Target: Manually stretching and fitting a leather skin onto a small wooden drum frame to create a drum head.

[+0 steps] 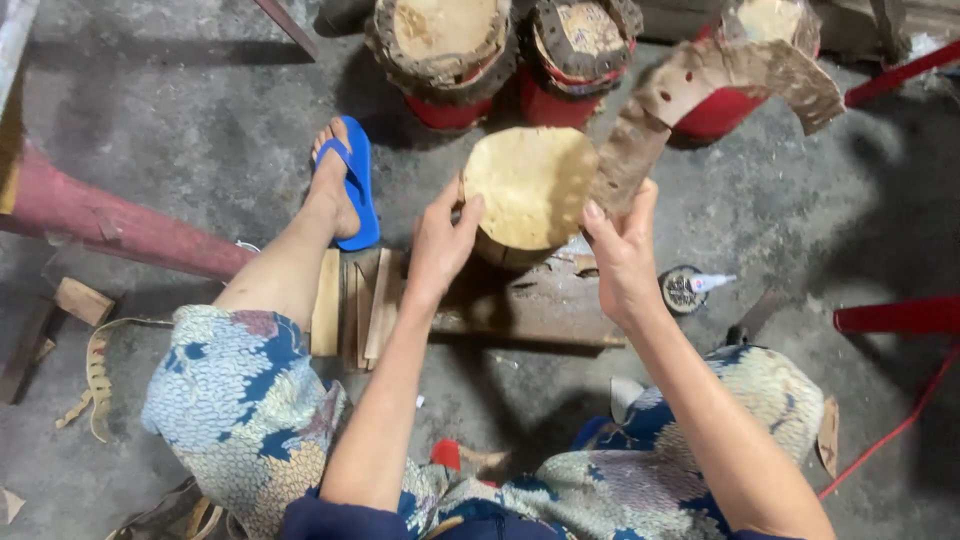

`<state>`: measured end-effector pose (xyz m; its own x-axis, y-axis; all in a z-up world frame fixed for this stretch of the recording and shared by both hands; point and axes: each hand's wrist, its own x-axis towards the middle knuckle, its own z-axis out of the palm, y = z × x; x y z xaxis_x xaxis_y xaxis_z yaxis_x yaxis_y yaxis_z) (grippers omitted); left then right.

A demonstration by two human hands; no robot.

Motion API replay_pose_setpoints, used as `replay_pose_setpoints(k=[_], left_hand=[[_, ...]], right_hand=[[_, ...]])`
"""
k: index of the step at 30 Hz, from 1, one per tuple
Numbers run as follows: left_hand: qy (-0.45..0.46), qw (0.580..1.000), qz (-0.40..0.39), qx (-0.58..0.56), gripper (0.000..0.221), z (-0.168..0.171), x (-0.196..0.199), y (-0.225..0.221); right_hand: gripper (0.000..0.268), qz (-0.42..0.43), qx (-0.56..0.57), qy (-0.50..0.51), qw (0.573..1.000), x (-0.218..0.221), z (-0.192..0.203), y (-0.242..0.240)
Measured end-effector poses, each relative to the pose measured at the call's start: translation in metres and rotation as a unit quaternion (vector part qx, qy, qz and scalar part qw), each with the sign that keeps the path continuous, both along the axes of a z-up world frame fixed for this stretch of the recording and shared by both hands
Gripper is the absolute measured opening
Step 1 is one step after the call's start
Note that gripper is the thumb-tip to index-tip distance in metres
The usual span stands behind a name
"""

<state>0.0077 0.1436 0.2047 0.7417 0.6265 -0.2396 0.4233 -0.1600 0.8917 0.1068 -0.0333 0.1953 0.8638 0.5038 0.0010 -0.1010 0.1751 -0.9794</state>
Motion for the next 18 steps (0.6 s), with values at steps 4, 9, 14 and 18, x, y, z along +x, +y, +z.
replay_pose_setpoints(k=[4,9,14,18], left_hand=[[0.046,0.998,-0.024,-0.028,0.063,-0.009,-0.026,-0.04],[0.056,0.997,-0.048,-0.037,0.064,-0.023,-0.044,-0.062],[0.071,0.994,-0.076,-0.033,0.069,-0.027,-0.047,-0.058],[0.099,0.99,-0.098,0.007,0.075,-0.007,-0.05,-0.055]], right_hand=[[0.037,-0.017,-0.044,0.027,0.999,-0.029,-0.02,-0.048],[0.038,-0.052,-0.082,0.049,0.994,-0.055,-0.024,-0.073],[0.039,-0.066,-0.085,0.035,0.994,-0.063,-0.012,-0.07],[0.04,-0.099,-0.118,-0.038,0.987,-0.063,-0.002,-0.069]])
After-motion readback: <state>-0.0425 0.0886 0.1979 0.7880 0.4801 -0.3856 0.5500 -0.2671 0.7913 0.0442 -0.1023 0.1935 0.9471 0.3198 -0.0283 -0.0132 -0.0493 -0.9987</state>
